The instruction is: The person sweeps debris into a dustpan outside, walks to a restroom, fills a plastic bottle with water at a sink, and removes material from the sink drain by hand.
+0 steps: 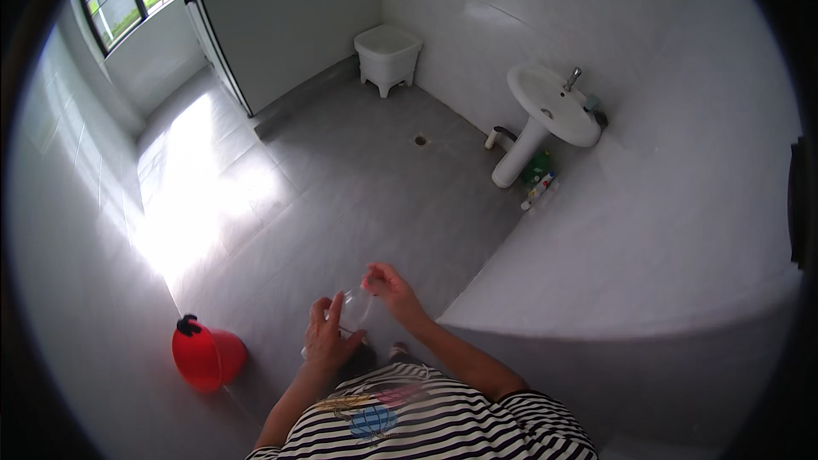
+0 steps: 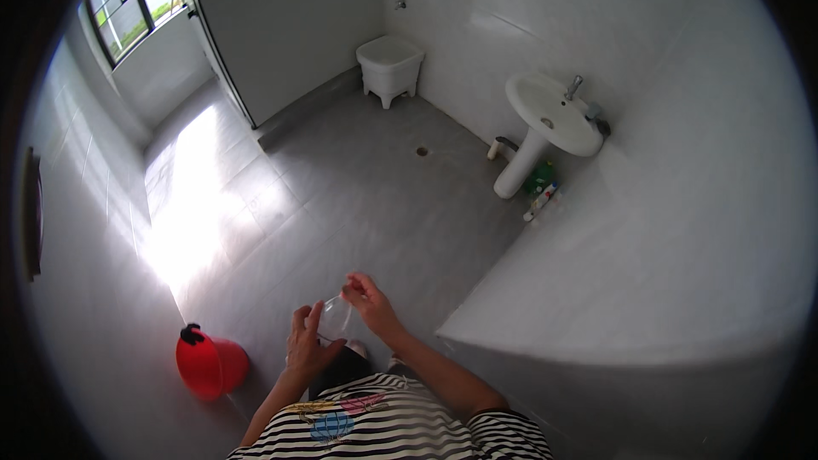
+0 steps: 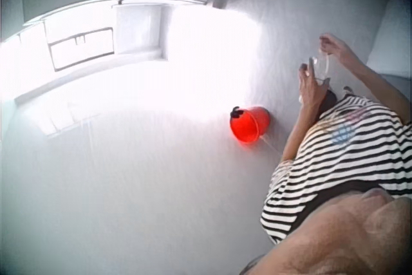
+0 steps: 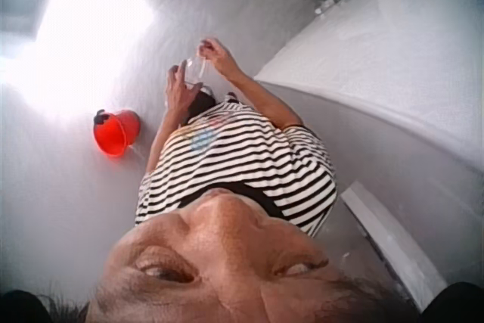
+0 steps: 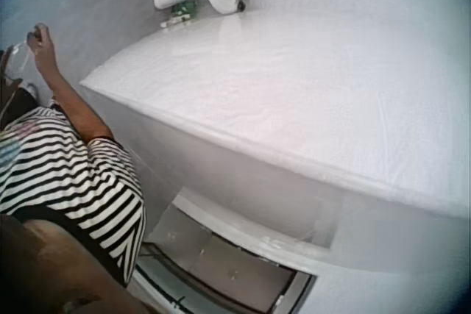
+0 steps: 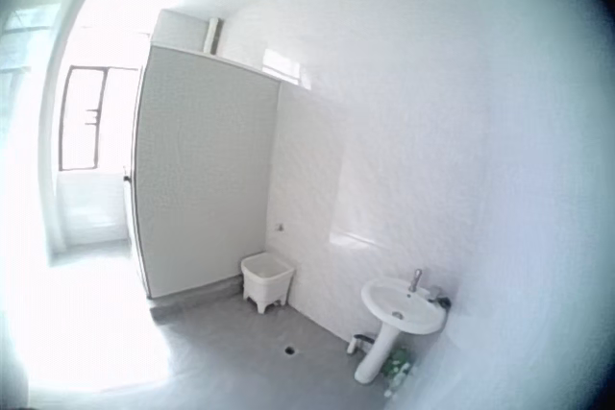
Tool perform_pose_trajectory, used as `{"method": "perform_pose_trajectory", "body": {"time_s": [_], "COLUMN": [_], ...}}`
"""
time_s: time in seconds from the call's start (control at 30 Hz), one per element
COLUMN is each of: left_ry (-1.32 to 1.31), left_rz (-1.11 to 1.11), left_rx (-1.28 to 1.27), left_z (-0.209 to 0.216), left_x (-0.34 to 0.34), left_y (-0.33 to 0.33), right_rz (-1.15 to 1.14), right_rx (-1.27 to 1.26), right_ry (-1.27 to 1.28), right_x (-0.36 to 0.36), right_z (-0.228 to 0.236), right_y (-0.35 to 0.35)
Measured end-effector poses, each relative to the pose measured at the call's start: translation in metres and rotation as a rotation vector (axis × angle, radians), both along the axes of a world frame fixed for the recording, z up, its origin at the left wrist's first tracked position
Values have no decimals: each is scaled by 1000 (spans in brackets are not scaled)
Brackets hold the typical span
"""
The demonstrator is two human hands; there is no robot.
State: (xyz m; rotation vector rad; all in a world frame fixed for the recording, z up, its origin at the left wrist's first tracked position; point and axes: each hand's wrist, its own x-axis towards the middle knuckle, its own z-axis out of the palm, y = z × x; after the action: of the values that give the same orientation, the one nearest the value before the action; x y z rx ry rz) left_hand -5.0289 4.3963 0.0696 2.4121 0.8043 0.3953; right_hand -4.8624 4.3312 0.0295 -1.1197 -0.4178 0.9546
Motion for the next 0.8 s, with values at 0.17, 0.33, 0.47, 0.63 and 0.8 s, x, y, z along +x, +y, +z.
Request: {"method": "perform_pose_trajectory", "body": {"time_s": [0.17, 0.33, 0.47, 0.63, 0.8], "left_ry": [102, 155, 164, 60, 101], "left_rz": [-48, -389, -660, -874, -1034], "left_rx": [-17, -8, -63, -126, -230], "left_z": [4, 7, 11, 7, -9], "left_x": [62, 168, 243, 348, 474], "left_y": [87, 183, 238, 304, 369], "right_rz": [115, 8, -121, -377, -397], "right_rx": [-161, -508, -694, -635, -599], "right_ry": [-211, -605, -543, -356, -231], "right_x": [68, 155, 214, 270, 375], "right_z": [10, -5, -9, 15, 19], "right_y": [66, 111, 130, 158, 209]}}
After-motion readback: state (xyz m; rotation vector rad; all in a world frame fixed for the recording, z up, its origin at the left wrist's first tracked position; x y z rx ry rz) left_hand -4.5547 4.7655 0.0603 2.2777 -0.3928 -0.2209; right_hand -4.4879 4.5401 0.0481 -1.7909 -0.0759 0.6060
